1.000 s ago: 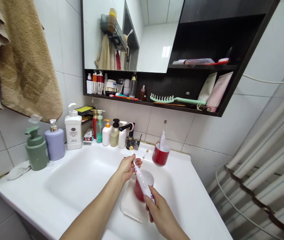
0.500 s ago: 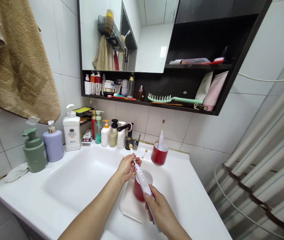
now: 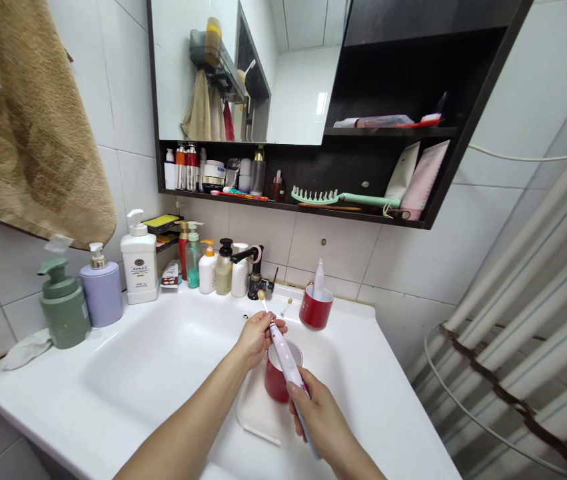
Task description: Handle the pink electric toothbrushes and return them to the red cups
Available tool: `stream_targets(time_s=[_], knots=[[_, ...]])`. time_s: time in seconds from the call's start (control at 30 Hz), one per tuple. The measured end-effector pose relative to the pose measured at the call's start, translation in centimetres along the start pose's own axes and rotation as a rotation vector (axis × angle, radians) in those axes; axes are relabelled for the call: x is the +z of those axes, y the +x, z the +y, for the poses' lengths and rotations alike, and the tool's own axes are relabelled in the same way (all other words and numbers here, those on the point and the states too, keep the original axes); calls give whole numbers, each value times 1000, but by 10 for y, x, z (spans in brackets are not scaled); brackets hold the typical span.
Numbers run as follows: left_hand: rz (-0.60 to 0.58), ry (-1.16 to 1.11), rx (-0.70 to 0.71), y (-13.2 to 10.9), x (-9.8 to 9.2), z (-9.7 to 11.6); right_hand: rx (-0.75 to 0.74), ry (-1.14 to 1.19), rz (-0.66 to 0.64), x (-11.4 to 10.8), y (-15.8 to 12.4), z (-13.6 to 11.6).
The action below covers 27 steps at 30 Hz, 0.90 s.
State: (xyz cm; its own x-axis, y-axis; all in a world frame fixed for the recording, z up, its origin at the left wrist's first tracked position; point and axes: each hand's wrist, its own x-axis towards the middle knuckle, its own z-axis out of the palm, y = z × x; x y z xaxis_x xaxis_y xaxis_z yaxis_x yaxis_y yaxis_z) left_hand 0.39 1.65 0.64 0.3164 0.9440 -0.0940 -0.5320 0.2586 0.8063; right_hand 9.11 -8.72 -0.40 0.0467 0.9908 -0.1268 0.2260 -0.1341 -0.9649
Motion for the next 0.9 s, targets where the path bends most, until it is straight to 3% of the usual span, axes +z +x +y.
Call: stream_targets(time_s=[0.1, 0.23, 0.47, 0.63, 0.8, 0.9], knots=[[-10, -14, -3, 1, -1, 0, -3, 23, 10, 0, 1, 0], [-21, -14, 6, 2, -1, -1, 38, 105, -88, 0, 0, 0], [-49, -11, 39, 1, 2, -4, -31, 21, -3, -1, -2, -2], [-73, -33, 24, 0, 3, -3, 83, 231, -100, -1, -6, -8], [-36, 23, 16, 0, 4, -4, -26, 87, 9, -1, -2, -3], [-48, 20, 13, -2, 5, -3, 11, 152, -41, 0, -2, -2]])
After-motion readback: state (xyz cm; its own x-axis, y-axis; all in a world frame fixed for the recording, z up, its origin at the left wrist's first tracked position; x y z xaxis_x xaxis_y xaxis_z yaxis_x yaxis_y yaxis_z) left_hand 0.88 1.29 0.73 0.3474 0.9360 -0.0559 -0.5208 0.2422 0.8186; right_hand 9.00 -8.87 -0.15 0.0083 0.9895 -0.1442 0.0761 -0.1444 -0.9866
